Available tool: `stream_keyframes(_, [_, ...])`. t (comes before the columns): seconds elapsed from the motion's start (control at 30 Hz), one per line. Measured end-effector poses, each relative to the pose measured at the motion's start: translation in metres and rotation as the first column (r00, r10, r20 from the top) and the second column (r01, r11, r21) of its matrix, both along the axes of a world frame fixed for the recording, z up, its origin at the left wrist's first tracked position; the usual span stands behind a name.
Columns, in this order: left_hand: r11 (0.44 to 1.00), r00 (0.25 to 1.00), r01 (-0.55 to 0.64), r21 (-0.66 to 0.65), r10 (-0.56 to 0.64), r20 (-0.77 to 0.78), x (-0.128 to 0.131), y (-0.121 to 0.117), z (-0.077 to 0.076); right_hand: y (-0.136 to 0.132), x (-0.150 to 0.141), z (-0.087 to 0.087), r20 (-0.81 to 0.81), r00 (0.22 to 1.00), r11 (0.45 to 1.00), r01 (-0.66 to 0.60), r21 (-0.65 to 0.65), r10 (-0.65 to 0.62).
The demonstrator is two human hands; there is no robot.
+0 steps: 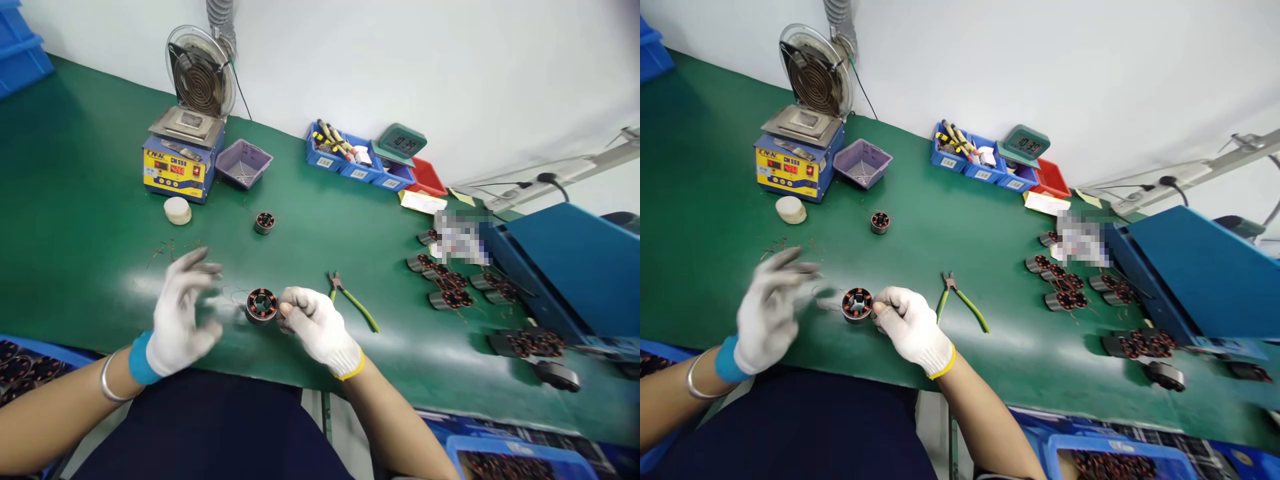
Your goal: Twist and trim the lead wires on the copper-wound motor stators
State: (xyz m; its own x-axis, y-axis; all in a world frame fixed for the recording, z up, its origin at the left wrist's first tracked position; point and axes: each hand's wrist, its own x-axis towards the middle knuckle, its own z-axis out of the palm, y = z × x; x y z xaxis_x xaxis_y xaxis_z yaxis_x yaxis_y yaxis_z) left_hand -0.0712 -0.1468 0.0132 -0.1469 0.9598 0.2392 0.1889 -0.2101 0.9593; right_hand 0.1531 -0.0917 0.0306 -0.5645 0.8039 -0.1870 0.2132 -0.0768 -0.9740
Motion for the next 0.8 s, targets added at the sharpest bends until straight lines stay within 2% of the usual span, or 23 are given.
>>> stream_keyframes(0.03, [0.978, 0.980, 0.090, -0.189, -0.053, 0.192, 0.004, 0.003, -0.001, 0.000, 0.001, -0.001, 0.049, 0.999, 0.997, -0.008, 0.076, 0.004])
stream_keyframes(0.07, [0.897, 0.917, 0.275, -0.347, -0.136, 0.374, 0.008, 0.008, -0.001, 0.000, 0.001, -0.003, 0.095, 0.996, 0.990, -0.016, 0.140, 0.002])
stream_keyframes(0.1, [0.777, 0.833, 0.456, -0.434, -0.201, 0.515, 0.012, 0.012, -0.001, 0.000, 0.001, -0.005, 0.134, 0.991, 0.983, -0.023, 0.183, -0.002])
stream_keyframes(0.13, [0.658, 0.773, 0.574, -0.488, -0.237, 0.589, 0.015, 0.016, -0.001, 0.000, 0.000, -0.007, 0.161, 0.987, 0.980, -0.021, 0.199, -0.012])
stream_keyframes(0.17, [0.585, 0.753, 0.619, -0.524, -0.253, 0.607, 0.017, 0.020, 0.000, 0.000, -0.001, -0.010, 0.170, 0.985, 0.983, -0.008, 0.183, -0.024])
stream_keyframes(0.2, [0.568, 0.767, 0.613, -0.549, -0.261, 0.585, 0.019, 0.022, 0.002, 0.000, -0.002, -0.013, 0.159, 0.987, 0.990, 0.014, 0.139, -0.037])
stream_keyframes(0.3, [0.626, 0.850, 0.514, -0.586, -0.282, 0.444, 0.020, 0.029, 0.003, -0.001, -0.003, -0.022, 0.100, 0.993, 0.995, 0.075, -0.060, -0.068])
stream_keyframes(0.37, [0.622, 0.880, 0.474, -0.623, -0.323, 0.347, 0.019, 0.034, 0.000, -0.002, -0.004, -0.027, 0.154, 0.986, 0.990, 0.079, -0.121, -0.060])
stream_keyframes(0.43, [0.599, 0.889, 0.434, -0.673, -0.405, 0.213, 0.017, 0.041, -0.003, -0.004, -0.004, -0.028, 0.302, 0.953, 0.995, 0.061, -0.085, -0.032])
stream_keyframes(0.47, [0.624, 0.885, 0.396, -0.674, -0.456, 0.097, 0.016, 0.045, -0.004, -0.004, -0.005, -0.028, 0.388, 0.921, 0.998, 0.042, -0.038, -0.024])
stream_keyframes(0.5, [0.690, 0.874, 0.330, -0.644, -0.482, -0.068, 0.015, 0.048, -0.004, -0.005, -0.005, -0.028, 0.468, 0.884, 1.000, 0.018, 0.019, -0.024])
stream_keyframes(0.57, [0.873, 0.794, 0.175, -0.456, -0.399, -0.459, 0.014, 0.051, -0.001, -0.005, -0.007, -0.026, 0.574, 0.818, 0.990, -0.045, 0.132, -0.039])
stream_keyframes(0.6, [0.939, 0.725, 0.130, -0.319, -0.310, -0.615, 0.014, 0.051, 0.001, -0.005, -0.008, -0.025, 0.603, 0.796, 0.980, -0.079, 0.183, -0.049])
stream_keyframes(0.63, [0.971, 0.652, 0.131, -0.200, -0.236, -0.721, 0.015, 0.051, 0.003, -0.006, -0.009, -0.024, 0.627, 0.777, 0.965, -0.117, 0.234, -0.058])
stream_keyframes(0.7, [0.965, 0.526, 0.248, -0.082, -0.205, -0.825, 0.018, 0.048, 0.005, -0.006, -0.010, -0.024, 0.704, 0.705, 0.911, -0.235, 0.339, -0.080])
stream_keyframes(0.8, [0.913, 0.391, 0.405, -0.052, -0.224, -0.893, 0.024, 0.046, -0.003, -0.010, -0.009, -0.026, 0.828, 0.544, 0.806, -0.427, 0.409, -0.132])
